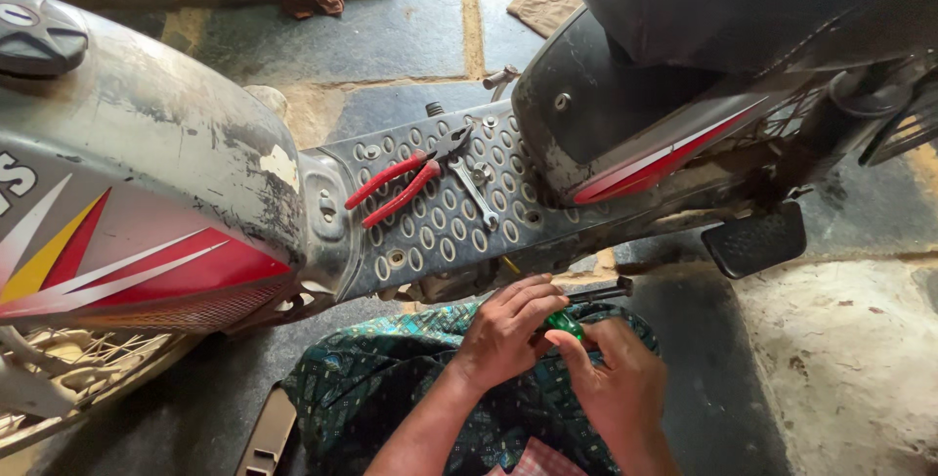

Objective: The person unscrews a side panel from a moped using a screwdriver while sitting on the floor. Tools such as pliers and a wrench are visible on the moped's footrest.

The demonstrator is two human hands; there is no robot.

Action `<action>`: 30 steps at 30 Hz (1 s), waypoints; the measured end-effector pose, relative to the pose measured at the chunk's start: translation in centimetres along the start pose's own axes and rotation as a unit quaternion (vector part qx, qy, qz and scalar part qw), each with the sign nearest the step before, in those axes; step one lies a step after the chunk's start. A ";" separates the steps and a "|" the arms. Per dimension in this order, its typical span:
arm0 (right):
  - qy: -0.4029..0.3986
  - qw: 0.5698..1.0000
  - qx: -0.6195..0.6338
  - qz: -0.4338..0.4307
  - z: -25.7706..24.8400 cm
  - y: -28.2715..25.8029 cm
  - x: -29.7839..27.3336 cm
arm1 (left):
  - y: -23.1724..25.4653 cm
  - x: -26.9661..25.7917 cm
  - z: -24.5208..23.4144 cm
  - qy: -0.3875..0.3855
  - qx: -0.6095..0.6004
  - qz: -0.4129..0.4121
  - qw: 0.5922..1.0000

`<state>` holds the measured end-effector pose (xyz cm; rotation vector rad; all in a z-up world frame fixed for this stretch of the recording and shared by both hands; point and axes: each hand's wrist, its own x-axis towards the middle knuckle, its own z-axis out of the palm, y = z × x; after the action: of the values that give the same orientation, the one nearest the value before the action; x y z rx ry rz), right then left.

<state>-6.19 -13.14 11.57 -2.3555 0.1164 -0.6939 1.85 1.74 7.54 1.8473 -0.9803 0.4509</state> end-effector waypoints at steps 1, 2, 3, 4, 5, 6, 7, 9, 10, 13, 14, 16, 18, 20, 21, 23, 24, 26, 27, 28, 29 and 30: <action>0.000 1.000 -0.001 -0.006 0.1 0.1 0.0 | 0.1 0.0 0.0 -0.005 0.002 -0.005 1.000; -0.001 1.000 0.004 -0.008 0.2 0.1 -0.1 | 0.1 0.0 0.0 -0.009 0.004 -0.009 1.000; -0.003 1.000 0.008 -0.011 0.5 0.2 -0.2 | 0.0 0.1 0.0 -0.015 0.008 -0.011 1.000; -0.004 1.000 0.013 -0.013 0.7 0.3 -0.2 | -0.1 0.1 0.0 -0.020 0.012 -0.012 1.000; 0.006 0.999 0.021 -0.029 1.0 0.4 -0.2 | -0.3 0.0 0.1 -0.025 0.016 -0.013 0.999; 0.016 0.998 0.030 -0.044 1.2 0.5 -0.1 | -0.4 -0.1 0.2 -0.023 0.019 -0.008 1.000; 0.027 0.997 0.039 -0.060 1.4 0.6 0.0 | -0.5 -0.1 0.3 -0.021 0.022 -0.001 1.000; 0.005 0.999 0.015 -0.029 1.3 0.6 0.0 | -0.7 -0.1 0.5 -0.021 0.024 0.007 0.999; -0.005 1.000 0.002 -0.013 1.2 0.6 0.0 | -0.8 -0.2 0.5 -0.024 0.022 0.008 0.999; -0.017 0.999 -0.025 -0.018 0.6 0.5 -0.2 | -0.9 -0.2 0.6 -0.025 0.027 0.013 0.999; -0.025 0.999 -0.039 0.004 0.4 0.4 -0.3 | -0.9 -0.2 0.6 -0.025 0.031 0.015 0.999; -0.042 0.996 -0.067 0.047 0.0 0.2 -0.6 | -0.8 -0.2 0.4 -0.024 0.024 0.013 0.999; -0.017 0.999 -0.025 0.027 -0.4 0.2 -0.8 | -0.7 -0.2 0.4 -0.025 0.023 0.012 0.999; 0.002 1.000 -0.001 -0.008 -0.8 0.1 -1.0 | -0.7 -0.1 0.4 -0.027 0.028 0.013 0.999; 0.008 0.999 0.002 -0.033 -1.1 0.2 -1.0 | -0.7 -0.1 0.4 -0.028 0.029 0.012 0.999; 0.000 0.997 0.017 -0.077 -1.4 0.4 -1.2 | -0.6 0.0 0.4 -0.030 0.030 0.010 0.999; -0.015 0.995 0.030 -0.096 -1.5 0.5 -1.2 | -0.4 0.0 0.4 -0.030 0.030 0.006 0.999; -0.036 0.993 0.047 -0.107 -1.5 0.6 -1.3 | -0.2 0.0 0.3 -0.031 0.030 -0.002 0.999; -0.043 0.993 0.052 -0.100 -1.5 0.6 -1.5 | -0.1 0.1 0.3 -0.029 0.031 0.001 0.999; -0.051 0.993 0.058 -0.094 -1.5 0.6 -1.5 | 0.1 0.1 0.2 -0.026 0.033 0.005 0.999; -0.045 0.992 0.061 -0.100 -1.4 0.6 -1.5 | 0.2 0.1 0.2 -0.023 0.036 0.006 0.999; -0.039 0.991 0.065 -0.106 -1.2 0.6 -1.5 | 0.3 0.0 0.1 -0.018 0.038 0.005 0.999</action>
<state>-8.03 -13.91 11.34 -2.2866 -0.2114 -0.6861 1.60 1.59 7.67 1.9260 -1.0090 0.4689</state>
